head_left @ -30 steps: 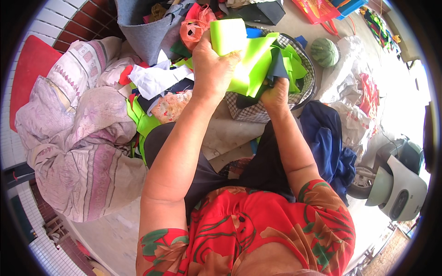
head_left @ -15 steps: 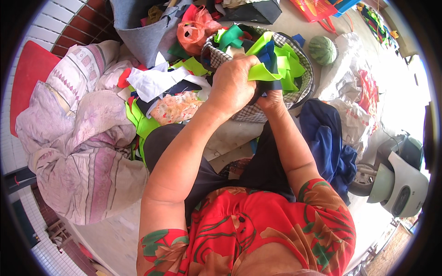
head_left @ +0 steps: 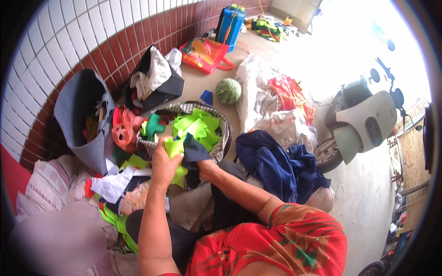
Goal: The person sits on the floor and folds various pieces of colorful fabric, including neon green, red, blue, and white items. They handle the fabric pieces one by one, folding them into smaller squares and placing them into a pile or basket.
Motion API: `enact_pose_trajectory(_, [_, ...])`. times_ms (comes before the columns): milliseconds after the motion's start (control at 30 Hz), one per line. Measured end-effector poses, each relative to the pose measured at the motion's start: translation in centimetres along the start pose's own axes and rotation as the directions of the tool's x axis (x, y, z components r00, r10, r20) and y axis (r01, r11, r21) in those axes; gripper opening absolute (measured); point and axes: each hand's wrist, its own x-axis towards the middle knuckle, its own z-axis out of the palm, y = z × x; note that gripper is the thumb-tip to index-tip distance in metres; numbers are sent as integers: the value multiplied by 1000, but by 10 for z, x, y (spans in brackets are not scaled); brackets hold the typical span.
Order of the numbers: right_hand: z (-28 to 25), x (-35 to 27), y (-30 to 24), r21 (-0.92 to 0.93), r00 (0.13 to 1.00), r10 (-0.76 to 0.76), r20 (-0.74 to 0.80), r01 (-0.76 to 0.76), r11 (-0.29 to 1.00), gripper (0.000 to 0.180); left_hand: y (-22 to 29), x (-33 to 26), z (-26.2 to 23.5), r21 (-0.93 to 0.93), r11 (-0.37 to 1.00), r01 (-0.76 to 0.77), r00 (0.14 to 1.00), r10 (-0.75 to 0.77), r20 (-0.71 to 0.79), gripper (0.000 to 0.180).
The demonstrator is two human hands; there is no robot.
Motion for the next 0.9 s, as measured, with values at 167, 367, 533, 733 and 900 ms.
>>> enact_pose_trajectory(167, [-6,-27,-19,-270,990,-135,27,137,953,30,-11,-7,17,-72,995,76,983,-63,173,42])
enact_pose_trajectory(367, [-12,-66,-46,-263,963,-267,-34,249,932,24,-11,-13,11,-177,967,182,961,-136,242,26])
enact_pose_trajectory(533, [-65,-93,-63,-593,925,-302,-229,114,797,20,-3,-10,-13,-353,930,101,993,-71,99,22])
enact_pose_trajectory(733, [-142,-122,-19,-863,859,-453,-239,25,504,20,-22,-1,-87,352,936,-18,935,140,-325,23])
enact_pose_trajectory(900, [-178,-129,13,-927,845,-495,-204,-4,375,20,-14,-21,-143,643,714,279,858,116,-501,28])
